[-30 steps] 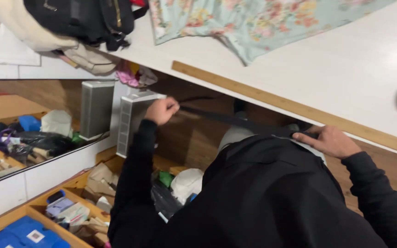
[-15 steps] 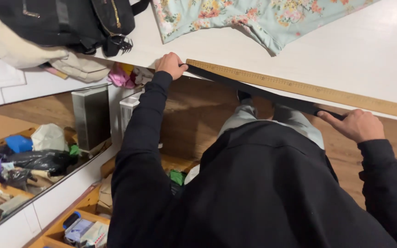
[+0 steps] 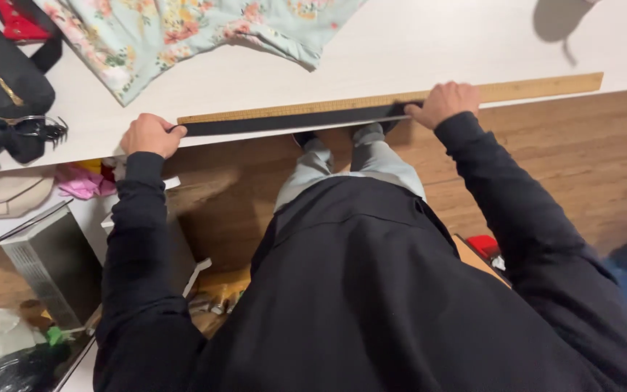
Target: The recorder is measuring, cutting, and sealing the ends of a black leather strap using a ruler, scissors, and a lighter in a workshop environment.
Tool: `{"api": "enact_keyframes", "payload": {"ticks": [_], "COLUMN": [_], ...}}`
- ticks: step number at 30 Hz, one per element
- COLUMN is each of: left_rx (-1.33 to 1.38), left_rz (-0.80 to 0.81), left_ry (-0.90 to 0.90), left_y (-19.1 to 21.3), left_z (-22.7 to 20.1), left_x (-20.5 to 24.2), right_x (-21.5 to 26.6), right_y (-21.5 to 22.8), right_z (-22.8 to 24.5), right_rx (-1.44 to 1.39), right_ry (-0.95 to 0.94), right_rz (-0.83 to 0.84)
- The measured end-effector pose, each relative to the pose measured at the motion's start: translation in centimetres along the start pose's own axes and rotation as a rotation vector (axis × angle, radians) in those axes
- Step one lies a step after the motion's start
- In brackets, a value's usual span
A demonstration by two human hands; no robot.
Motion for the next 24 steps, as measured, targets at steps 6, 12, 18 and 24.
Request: {"api": "enact_keyframes", "payload": {"ticks": [6,12,18,24], "left_rx": [0.040,0.024,0.000,-0.006], "left_rz": [-0.027,-0.039,-0.039,-0.030], "left_ry": [0.039,0.035,0.064,0.058], "left_y": [0.6,0.4,0.0,0.4], "left_z": [0.1,0.0,0.3,-0.1], "left_x": [0.2,0.4,0.2,0.2], "right_x": [-0.7,-1.7,-1.7,-1.8], "right_y": [1.2,-1.3,-2.8,-2.7], "right_z": [0.7,-1.0,-2.2,-3.0], "right_rx": [0.165,0.157,0.020,0.006], "right_ry": [-0.076,-0.056,-0.080,-0.124], "right_rz": [0.083,0.036,0.134,0.087]}}
Point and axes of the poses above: each hand's wrist, its own x-axis away from the middle knuckle, its own y-axis out of the back of the hand, z = x × y, the point moved 7 cm from there along -x, towards the middle knuckle, and after that the axes turned 10 degrees about -z, right-handed, at the moved point
